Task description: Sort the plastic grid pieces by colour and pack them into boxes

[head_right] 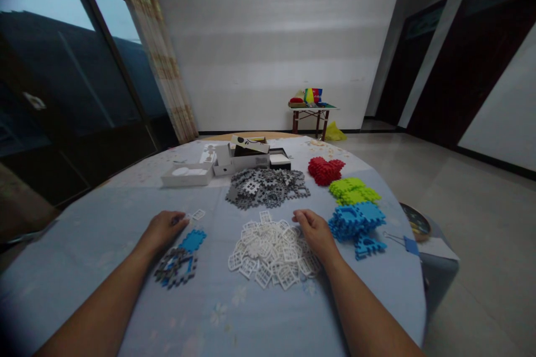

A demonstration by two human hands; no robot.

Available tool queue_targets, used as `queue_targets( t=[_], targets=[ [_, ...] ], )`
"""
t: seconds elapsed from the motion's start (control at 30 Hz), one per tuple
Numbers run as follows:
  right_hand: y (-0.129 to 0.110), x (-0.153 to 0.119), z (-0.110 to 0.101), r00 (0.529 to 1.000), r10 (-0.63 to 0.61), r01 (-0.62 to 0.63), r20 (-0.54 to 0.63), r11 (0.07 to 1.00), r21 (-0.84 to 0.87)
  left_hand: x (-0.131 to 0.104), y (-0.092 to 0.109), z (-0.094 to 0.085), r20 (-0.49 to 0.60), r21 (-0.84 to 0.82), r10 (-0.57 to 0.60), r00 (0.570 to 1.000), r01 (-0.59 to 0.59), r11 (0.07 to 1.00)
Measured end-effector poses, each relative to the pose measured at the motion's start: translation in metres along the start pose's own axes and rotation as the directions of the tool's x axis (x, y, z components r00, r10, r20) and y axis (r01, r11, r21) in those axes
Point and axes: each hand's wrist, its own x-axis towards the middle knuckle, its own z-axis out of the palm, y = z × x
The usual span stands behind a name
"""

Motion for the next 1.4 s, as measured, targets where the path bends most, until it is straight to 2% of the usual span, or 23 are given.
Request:
queue_targets(
  t=[0.2, 0.43, 0.5, 0.6, 0.73, 0.83, 0.87, 0.93, 1.0, 1.07, 1.23, 1.4],
  targets=[
    [0.0, 0.0, 0.0, 1.0, -0.011, 0.011, -0.004, 1.0, -0.003, -0.004, -0.002, -0.004, 0.006, -0.097, -0.049, 0.999, 0.05, 0.994],
    [0.0, 0.0, 0.0, 1.0, -0.012, 0.012, -0.008, 1.0, -0.01, -0.004, 0.015, -0.029, 0.042, -0.274, -0.098, 0.994, 0.106, 0.956],
    [0.0, 0.0, 0.0, 1.0, -0.018, 0.018, -0.015, 1.0, -0.001, -0.007, 0.028, -0.033, 0.064, -0.311, -0.097, 0.993, 0.112, 0.944],
    [0.001, 0.0, 0.001, 0.999, -0.024, 0.024, -0.024, 1.0, 0.014, -0.018, 0.057, -0.031, 0.122, -0.392, -0.069, 0.99, 0.112, 0.913],
    [0.001, 0.001, 0.0, 1.0, -0.014, 0.014, -0.016, 1.0, 0.005, -0.035, 0.104, -0.023, 0.252, -0.647, 0.081, 0.964, 0.106, 0.756],
    [0.002, 0.001, -0.002, 1.0, -0.015, 0.015, -0.014, 1.0, 0.0, -0.039, 0.119, -0.018, 0.296, -0.71, 0.153, 0.943, 0.11, 0.696],
    [0.003, 0.001, -0.002, 1.0, -0.015, 0.015, -0.013, 1.0, -0.001, -0.038, 0.118, -0.017, 0.281, -0.697, 0.145, 0.949, 0.098, 0.711],
    [0.004, 0.002, -0.002, 1.0, -0.016, 0.016, -0.009, 1.0, 0.0, -0.032, 0.107, -0.015, 0.191, -0.59, 0.096, 0.977, 0.036, 0.807],
    [0.005, 0.002, -0.002, 1.0, -0.017, 0.017, -0.005, 1.0, 0.004, -0.023, 0.088, -0.013, 0.085, -0.418, 0.057, 0.995, -0.017, 0.908],
    [0.005, 0.002, -0.001, 1.0, -0.017, 0.017, -0.004, 1.0, 0.011, -0.015, 0.069, -0.011, 0.028, -0.294, 0.038, 0.999, -0.028, 0.955],
    [0.004, 0.001, 0.0, 1.0, -0.012, 0.012, -0.002, 1.0, 0.007, -0.006, 0.036, 0.003, -0.043, -0.089, 0.013, 0.999, -0.017, 0.996],
    [0.003, 0.0, 0.0, 1.0, -0.022, 0.022, -0.004, 1.0, -0.006, -0.007, 0.028, 0.015, -0.065, 0.091, 0.03, 0.997, -0.024, 0.996]
  ],
)
